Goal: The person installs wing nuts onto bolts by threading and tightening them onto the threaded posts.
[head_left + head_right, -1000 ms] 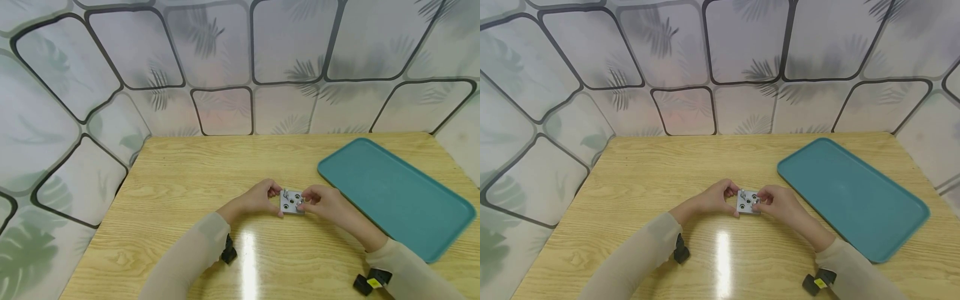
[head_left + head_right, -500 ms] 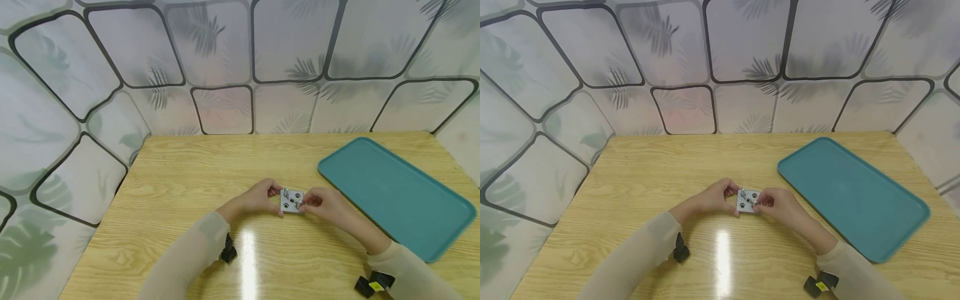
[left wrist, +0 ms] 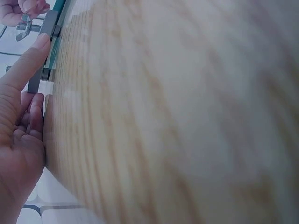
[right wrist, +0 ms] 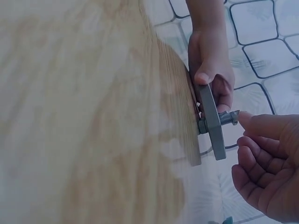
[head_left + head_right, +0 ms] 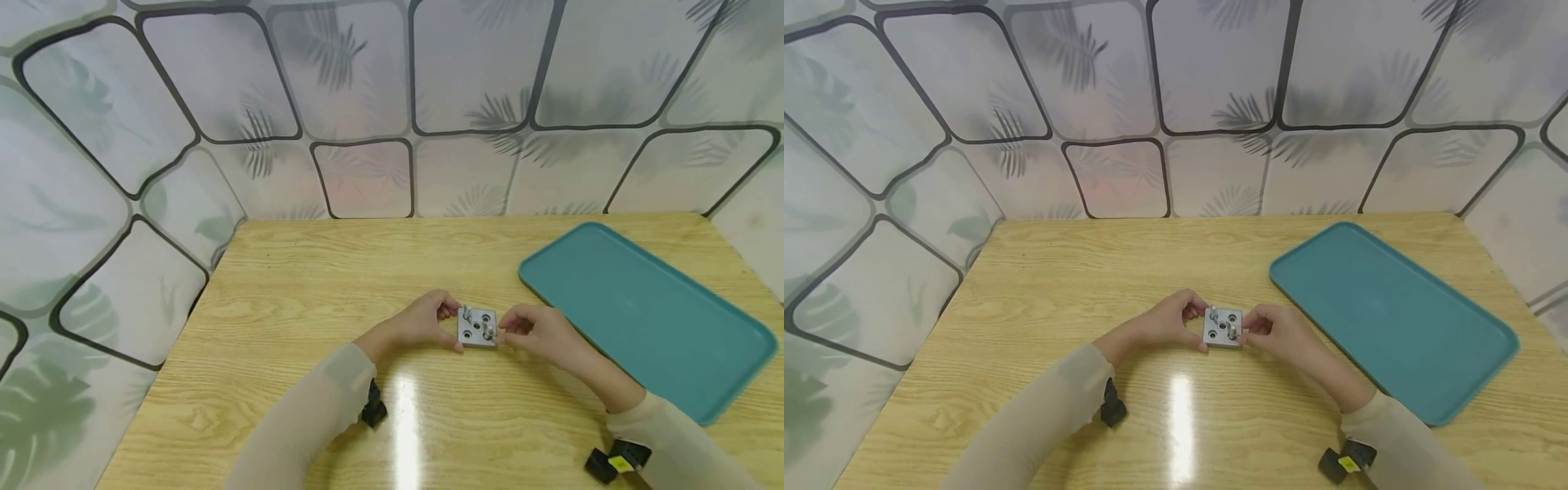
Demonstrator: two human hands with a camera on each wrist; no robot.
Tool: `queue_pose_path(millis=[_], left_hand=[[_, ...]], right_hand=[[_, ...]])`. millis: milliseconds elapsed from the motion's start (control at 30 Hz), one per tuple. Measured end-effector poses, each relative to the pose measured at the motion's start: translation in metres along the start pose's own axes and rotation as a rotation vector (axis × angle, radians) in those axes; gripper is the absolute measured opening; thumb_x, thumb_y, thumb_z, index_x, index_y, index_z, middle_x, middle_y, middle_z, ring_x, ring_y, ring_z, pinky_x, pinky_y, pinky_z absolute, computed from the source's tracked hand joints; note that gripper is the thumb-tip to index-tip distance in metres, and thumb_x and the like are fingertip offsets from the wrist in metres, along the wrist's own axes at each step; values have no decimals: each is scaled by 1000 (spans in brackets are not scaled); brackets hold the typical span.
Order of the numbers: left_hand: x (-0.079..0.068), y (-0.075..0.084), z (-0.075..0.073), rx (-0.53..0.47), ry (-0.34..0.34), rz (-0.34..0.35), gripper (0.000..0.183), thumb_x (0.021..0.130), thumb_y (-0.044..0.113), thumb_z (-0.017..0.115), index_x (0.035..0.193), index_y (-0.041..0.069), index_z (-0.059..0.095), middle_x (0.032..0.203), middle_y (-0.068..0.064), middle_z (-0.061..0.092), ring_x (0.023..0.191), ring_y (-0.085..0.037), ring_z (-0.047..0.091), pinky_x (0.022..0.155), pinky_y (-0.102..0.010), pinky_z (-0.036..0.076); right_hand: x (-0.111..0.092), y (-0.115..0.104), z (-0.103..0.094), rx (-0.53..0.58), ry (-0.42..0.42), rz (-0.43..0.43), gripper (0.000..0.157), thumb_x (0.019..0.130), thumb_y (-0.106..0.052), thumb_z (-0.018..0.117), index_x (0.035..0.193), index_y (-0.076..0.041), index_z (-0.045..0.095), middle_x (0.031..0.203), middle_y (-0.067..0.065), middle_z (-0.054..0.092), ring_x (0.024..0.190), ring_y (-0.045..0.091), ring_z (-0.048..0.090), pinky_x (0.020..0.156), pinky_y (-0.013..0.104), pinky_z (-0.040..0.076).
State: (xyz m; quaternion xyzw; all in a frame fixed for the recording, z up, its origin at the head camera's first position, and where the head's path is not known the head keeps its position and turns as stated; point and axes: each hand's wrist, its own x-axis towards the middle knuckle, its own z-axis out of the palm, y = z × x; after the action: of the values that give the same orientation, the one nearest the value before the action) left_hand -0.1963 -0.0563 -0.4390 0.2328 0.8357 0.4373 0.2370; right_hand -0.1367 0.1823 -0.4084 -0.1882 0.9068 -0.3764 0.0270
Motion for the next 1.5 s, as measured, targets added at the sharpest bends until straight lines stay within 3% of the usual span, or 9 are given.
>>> queue_pose_path(millis=[367, 800, 1067, 1267, 1500], left_hand=[[1, -2, -1, 0, -6, 5, 66, 63, 24, 89, 117, 9, 54, 104, 2, 51, 95, -11, 47, 85, -21, 41], [1, -3, 0, 4, -9, 4, 66, 63, 25, 89, 117, 9, 53, 104, 2, 51, 95, -10, 47, 84, -21, 42], [0, -3, 0, -4, -9, 2, 65, 64, 25, 89, 116, 10, 53, 105, 2, 51, 95, -10, 47, 85, -21, 41], [1, -2, -1, 5, -11, 11, 67, 64, 25, 89, 118, 8, 53, 105, 2, 52, 95, -10, 47, 84, -21, 42], [1, -2, -2, 12, -14, 20, 67, 64, 25, 88, 118, 8, 53, 105, 2, 51, 94, -10, 47, 84, -20, 42]], right_hand=[[11, 2, 5, 61, -28, 34, 28, 73, -19, 81, 93, -4, 68, 74, -1, 62, 65, 6, 54, 54, 23, 46], [3, 3, 6, 59, -53, -4, 17, 75, -15, 80, 84, -7, 68, 70, -3, 59, 62, 3, 50, 53, 23, 44], [-1, 2, 7, 65, -25, -21, 12, 76, -9, 78, 82, -7, 68, 70, -4, 61, 62, 2, 52, 53, 23, 45], [4, 5, 7, 13, 29, 38, 19, 75, -15, 80, 86, -6, 68, 73, -2, 62, 64, 5, 53, 55, 22, 45], [10, 3, 9, 7, 23, 50, 25, 75, -24, 80, 90, -6, 68, 75, -2, 63, 66, 7, 53, 57, 23, 45]])
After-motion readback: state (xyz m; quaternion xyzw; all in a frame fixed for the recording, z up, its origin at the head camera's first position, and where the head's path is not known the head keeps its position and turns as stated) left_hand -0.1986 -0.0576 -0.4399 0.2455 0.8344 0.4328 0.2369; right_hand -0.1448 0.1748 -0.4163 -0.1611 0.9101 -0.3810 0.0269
